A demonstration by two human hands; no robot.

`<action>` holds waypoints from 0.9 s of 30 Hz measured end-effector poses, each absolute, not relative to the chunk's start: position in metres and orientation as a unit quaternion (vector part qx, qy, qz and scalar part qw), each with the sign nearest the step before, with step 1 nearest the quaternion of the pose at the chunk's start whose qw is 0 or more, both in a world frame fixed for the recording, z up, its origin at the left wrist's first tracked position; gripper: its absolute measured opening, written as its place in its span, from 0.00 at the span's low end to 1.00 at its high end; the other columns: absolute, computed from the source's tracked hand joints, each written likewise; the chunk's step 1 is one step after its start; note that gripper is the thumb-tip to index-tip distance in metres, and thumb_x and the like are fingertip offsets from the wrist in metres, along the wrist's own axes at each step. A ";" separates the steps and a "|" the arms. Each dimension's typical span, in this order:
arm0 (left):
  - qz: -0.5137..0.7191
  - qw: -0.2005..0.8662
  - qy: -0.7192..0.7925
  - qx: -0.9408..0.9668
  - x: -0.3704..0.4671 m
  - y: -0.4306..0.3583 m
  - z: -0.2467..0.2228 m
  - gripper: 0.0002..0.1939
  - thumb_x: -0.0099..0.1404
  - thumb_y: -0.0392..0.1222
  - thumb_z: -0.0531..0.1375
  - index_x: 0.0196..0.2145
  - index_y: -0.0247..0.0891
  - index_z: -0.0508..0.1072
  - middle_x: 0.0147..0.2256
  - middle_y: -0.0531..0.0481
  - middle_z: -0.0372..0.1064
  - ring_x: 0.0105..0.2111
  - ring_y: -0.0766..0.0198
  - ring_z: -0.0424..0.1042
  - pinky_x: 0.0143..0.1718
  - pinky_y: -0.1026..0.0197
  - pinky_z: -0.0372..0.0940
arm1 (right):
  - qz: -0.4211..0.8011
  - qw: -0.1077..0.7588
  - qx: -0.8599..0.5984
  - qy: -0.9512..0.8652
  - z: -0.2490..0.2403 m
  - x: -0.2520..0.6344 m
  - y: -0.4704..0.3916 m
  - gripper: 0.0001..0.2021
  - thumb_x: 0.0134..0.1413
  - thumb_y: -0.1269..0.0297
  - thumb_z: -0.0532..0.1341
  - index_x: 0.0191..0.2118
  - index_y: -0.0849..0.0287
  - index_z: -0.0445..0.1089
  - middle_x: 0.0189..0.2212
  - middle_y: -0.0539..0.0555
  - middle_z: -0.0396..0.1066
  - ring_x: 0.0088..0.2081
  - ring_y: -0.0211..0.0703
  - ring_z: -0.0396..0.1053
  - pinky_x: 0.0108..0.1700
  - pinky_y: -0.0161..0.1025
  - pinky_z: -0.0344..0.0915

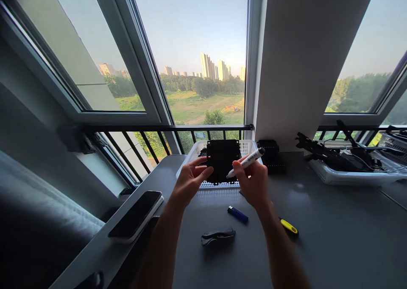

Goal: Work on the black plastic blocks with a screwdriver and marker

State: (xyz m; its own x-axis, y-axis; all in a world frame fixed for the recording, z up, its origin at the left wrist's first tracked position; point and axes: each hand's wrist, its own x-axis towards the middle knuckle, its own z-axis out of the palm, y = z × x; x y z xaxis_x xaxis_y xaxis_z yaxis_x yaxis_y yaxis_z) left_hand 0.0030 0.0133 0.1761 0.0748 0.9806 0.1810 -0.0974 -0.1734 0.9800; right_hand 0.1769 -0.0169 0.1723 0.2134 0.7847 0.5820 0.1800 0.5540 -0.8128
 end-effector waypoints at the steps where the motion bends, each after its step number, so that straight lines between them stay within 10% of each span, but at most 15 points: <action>1: 0.545 0.502 0.404 0.537 0.003 0.013 0.176 0.21 0.49 0.41 0.69 0.42 0.34 0.76 0.20 0.52 0.71 0.24 0.63 0.70 0.27 0.64 0.60 | 0.231 0.649 -0.423 -0.589 0.171 0.175 -0.016 0.14 0.55 0.54 0.62 0.29 0.60 0.69 0.17 0.47 0.68 0.18 0.34 0.64 0.20 0.30 0.58; 27: 0.524 0.509 0.403 0.551 0.003 0.010 0.176 0.26 0.49 0.46 0.68 0.45 0.32 0.72 0.25 0.48 0.75 0.27 0.60 0.74 0.31 0.62 0.64 | 0.222 0.564 -0.447 -0.658 0.172 0.176 -0.017 0.12 0.58 0.57 0.60 0.29 0.60 0.68 0.20 0.50 0.71 0.19 0.35 0.65 0.21 0.32 0.58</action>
State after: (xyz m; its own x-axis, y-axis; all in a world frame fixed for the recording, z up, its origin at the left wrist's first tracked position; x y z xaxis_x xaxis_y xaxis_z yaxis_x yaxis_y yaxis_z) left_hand 0.0033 0.0102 0.1756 0.1258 0.9776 0.1685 -0.0896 -0.1580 0.9834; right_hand 0.1764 -0.0175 0.1715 0.0362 0.8385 0.5437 0.3382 0.5017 -0.7962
